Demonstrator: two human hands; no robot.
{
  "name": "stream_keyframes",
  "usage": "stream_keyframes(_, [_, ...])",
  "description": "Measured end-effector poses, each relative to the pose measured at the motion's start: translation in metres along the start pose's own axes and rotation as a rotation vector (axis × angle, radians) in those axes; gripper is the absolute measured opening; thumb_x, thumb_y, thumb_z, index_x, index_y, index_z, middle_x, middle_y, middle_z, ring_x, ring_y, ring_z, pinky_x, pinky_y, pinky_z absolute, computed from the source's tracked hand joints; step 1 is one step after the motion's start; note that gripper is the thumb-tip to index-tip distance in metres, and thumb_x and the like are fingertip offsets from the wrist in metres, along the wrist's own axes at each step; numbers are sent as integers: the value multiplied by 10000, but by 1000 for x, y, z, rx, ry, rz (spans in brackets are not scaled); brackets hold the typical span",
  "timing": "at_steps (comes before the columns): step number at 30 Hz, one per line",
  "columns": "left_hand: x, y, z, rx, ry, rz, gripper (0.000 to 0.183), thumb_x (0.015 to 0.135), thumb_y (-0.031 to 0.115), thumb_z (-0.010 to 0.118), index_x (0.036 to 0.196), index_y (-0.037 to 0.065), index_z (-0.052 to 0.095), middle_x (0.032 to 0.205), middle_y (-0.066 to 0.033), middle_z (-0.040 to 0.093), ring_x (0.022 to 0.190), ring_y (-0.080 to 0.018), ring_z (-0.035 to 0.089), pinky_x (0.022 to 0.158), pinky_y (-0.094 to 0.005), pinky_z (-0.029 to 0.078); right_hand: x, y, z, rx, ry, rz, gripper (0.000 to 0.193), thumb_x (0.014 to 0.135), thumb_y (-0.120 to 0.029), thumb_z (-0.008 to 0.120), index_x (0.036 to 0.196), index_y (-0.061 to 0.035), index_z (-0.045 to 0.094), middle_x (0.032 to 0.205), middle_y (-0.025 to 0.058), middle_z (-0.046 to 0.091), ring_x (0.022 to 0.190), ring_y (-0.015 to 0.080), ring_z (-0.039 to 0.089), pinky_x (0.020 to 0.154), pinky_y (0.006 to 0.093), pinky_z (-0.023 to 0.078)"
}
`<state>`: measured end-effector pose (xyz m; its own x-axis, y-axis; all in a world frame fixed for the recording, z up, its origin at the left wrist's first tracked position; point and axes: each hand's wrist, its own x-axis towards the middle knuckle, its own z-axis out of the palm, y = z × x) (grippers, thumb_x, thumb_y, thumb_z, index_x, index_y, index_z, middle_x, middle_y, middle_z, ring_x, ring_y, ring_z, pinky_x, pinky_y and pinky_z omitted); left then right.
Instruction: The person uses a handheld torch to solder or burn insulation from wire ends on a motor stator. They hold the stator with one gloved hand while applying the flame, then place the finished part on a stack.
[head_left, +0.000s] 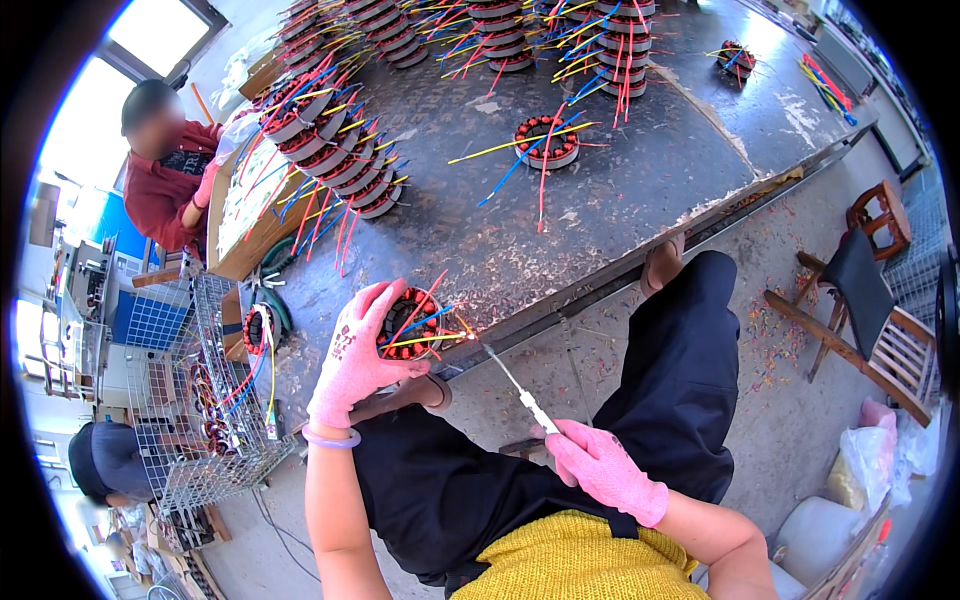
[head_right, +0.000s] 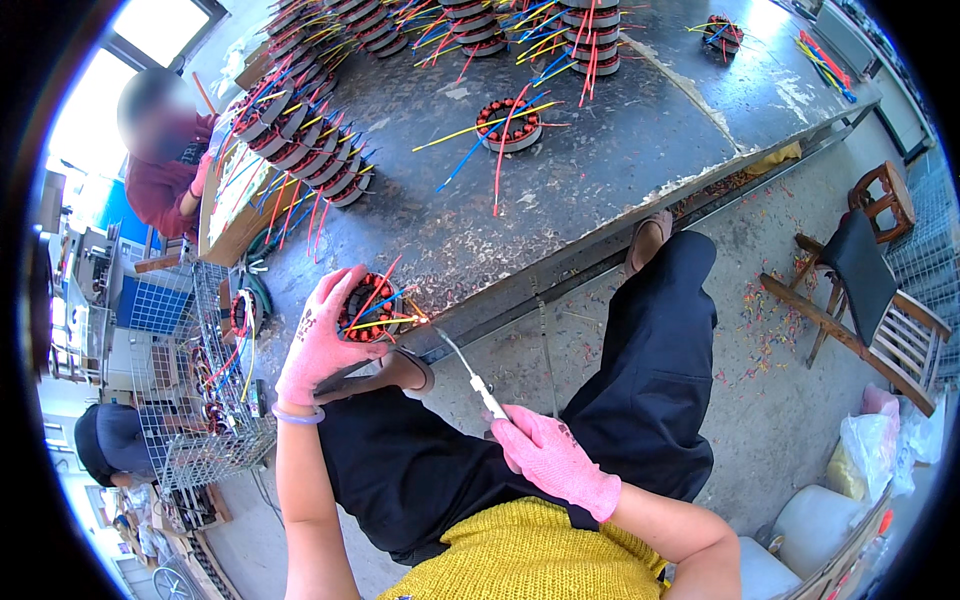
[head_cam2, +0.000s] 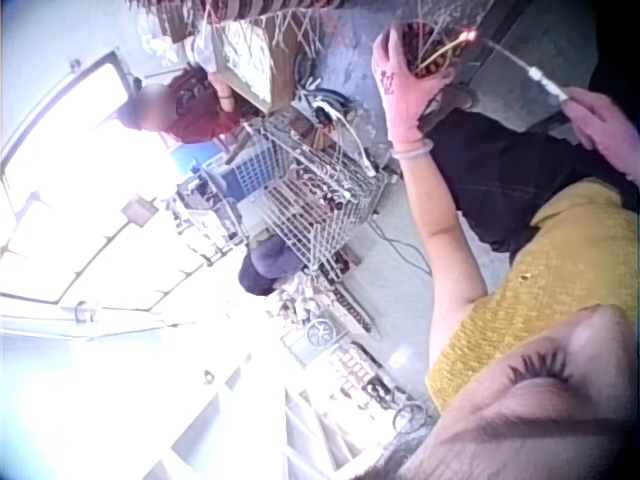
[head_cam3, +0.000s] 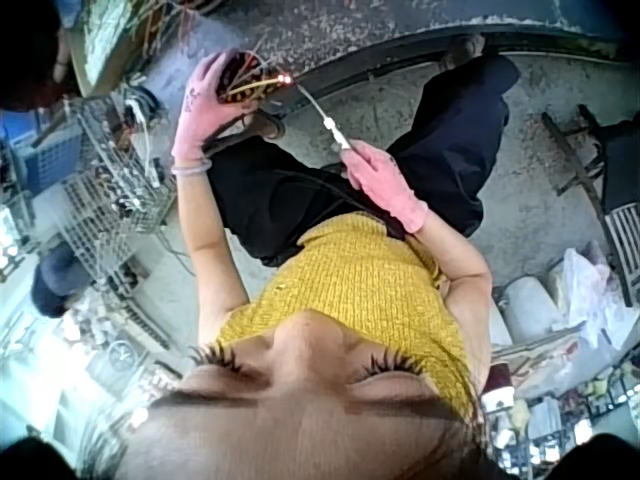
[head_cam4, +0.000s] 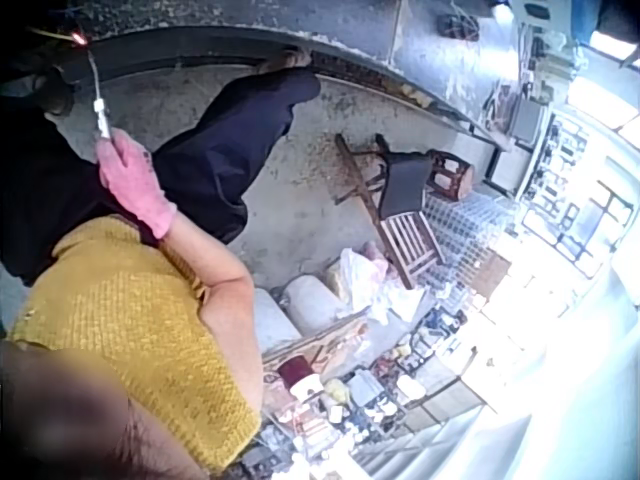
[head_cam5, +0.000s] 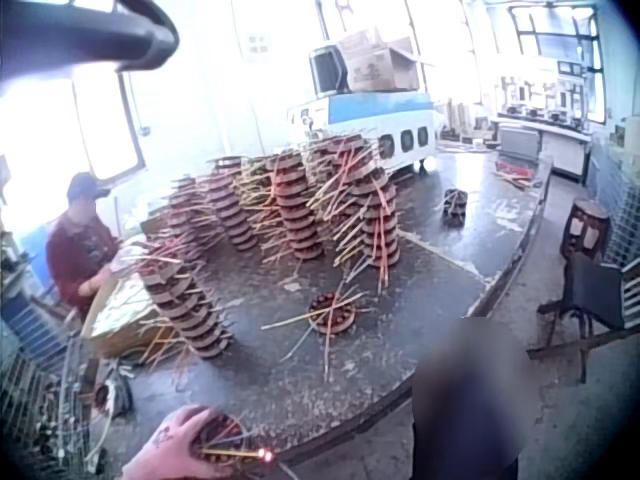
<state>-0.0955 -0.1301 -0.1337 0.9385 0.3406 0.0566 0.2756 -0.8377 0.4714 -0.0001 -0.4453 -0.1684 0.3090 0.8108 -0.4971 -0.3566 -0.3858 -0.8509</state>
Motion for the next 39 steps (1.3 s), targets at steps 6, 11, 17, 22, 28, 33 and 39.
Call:
stream_keyframes(6, [0, -1, 0, 10, 3, 8, 966, 528, 186, 884, 1396, 10, 499, 1358, -174, 508, 1262, -360, 500, 1079, -422, 406, 0, -3, 0, -12, -18, -6, 380, 1039, -315, 464, 1216, -2, 587, 652, 26, 500, 583, 97, 483, 578, 290, 428])
stream_keyframes(11, [1, 1, 0, 14, 1, -1, 967, 525, 183, 885, 1395, 11, 500, 1359, -176, 509, 1262, -363, 501, 1075, -424, 413, 1, 2, 1, 19, -14, -30, 380, 1040, -313, 461, 1215, -1, 587, 650, 29, 502, 582, 95, 485, 578, 288, 430])
stream_keyframes(17, [-1, -1, 1, 21, 9, 2, 964, 525, 171, 883, 1394, 9, 499, 1351, -180, 516, 1263, -365, 501, 1076, -423, 410, 2, 2, 0, 6, -13, -24, 379, 1040, -311, 463, 1216, 3, 586, 650, 24, 499, 575, 92, 482, 565, 290, 423])
stream_keyframes(22, [0, 0, 0, 16, 2, 8, 965, 525, 174, 884, 1394, 9, 498, 1354, -179, 515, 1266, -363, 499, 1079, -425, 408, 2, 5, 1, 31, -9, -12, 380, 1039, -307, 466, 1221, 6, 579, 648, 18, 507, 562, 95, 480, 556, 288, 416])
stream_keyframes(28, [0, 0, 0, 9, -5, -2, 977, 525, 174, 886, 1405, 13, 492, 1367, -176, 504, 1278, -356, 492, 1083, -422, 407, 2, 0, 0, -8, -17, -13, 388, 1039, -316, 465, 1226, 5, 576, 648, 22, 511, 563, 96, 484, 558, 286, 419])
stream_keyframes(33, [0, 2, 0, -4, -8, -15, 981, 526, 174, 888, 1408, 13, 489, 1368, -176, 501, 1277, -355, 492, 1082, -417, 409, 2, 3, -1, -5, -18, -34, 393, 1038, -323, 465, 1224, 5, 576, 637, 25, 510, 566, 101, 489, 563, 291, 425])
stream_keyframes(39, [0, 1, 0, 7, -4, 5, 989, 524, 175, 885, 1413, 16, 482, 1366, -177, 500, 1271, -356, 496, 1082, -418, 407, 3, 4, -1, -11, -18, -39, 386, 1037, -322, 463, 1211, 4, 578, 633, 30, 513, 567, 107, 495, 570, 298, 431])
